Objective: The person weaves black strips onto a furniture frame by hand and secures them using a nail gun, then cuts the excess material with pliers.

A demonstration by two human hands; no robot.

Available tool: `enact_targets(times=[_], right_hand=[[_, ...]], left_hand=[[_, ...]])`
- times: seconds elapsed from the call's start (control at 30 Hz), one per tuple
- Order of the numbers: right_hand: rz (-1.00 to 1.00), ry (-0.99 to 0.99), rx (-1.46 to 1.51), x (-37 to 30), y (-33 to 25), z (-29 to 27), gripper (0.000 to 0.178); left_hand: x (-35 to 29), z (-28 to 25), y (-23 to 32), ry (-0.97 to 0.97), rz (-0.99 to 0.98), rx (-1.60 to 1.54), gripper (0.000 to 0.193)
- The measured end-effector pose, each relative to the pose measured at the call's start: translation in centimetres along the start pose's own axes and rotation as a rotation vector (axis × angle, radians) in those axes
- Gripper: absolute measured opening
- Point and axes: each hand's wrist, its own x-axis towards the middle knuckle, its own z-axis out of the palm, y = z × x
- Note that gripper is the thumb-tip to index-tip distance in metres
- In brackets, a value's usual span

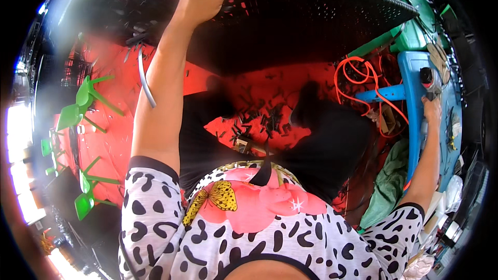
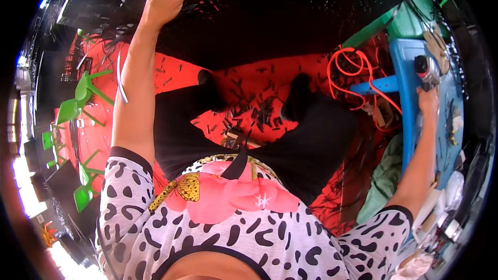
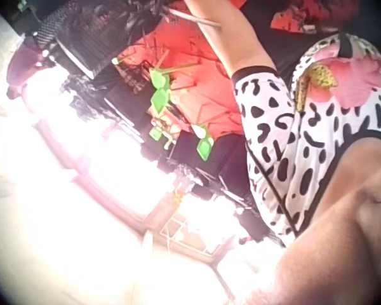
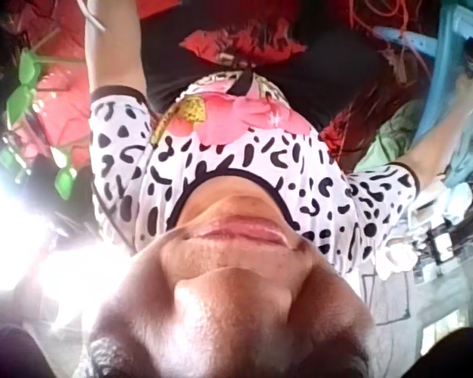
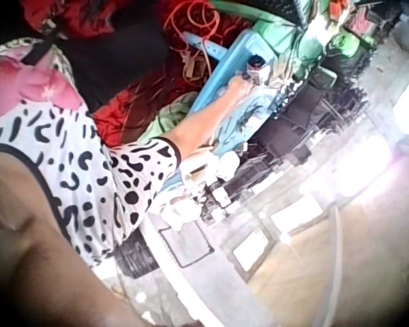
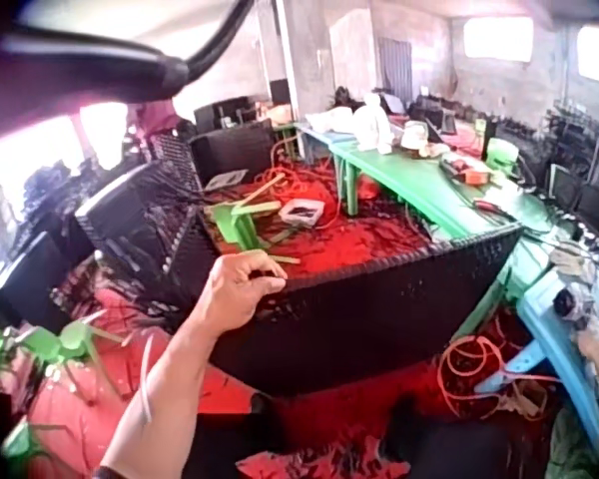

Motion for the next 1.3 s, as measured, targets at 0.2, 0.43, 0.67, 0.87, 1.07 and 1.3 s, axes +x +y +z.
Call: enact_targets(times=[0.2,0.43,0.67,0.87,1.07,1.3], right_hand=[[-0.22,0.302,-0.116,-11.2,-4.0,-2.9,0.054],[-0.81,0.232,0.142,-23.1,-11.6,-4.3,0.063],[-1.489,0.285,0.123,-28.5,-22.8,-3.7,0.08],[-1.592,0.437,0.047,-28.6,-26.4,-2.7,0.053],[-1.639,0.484,0.028,-27.9,-27.3,-2.2,0.044],[-1.645,0.528,-0.009,-27.7,-27.5,-1.8,0.039]], left_hand=[[1.2,-0.1,-1.4,0.024,0.073,-0.002,0.009],[1.6,-0.1,-1.7,-0.004,-0.029,0.065,0.015],[2.1,1.3,-3.5,0.042,0.178,0.14,0.019],[2.0,1.6,-3.0,0.057,0.169,0.154,0.022],[1.9,1.5,-2.8,0.057,0.212,0.157,0.024],[1.8,1.5,-2.6,0.041,0.132,0.13,0.023]])
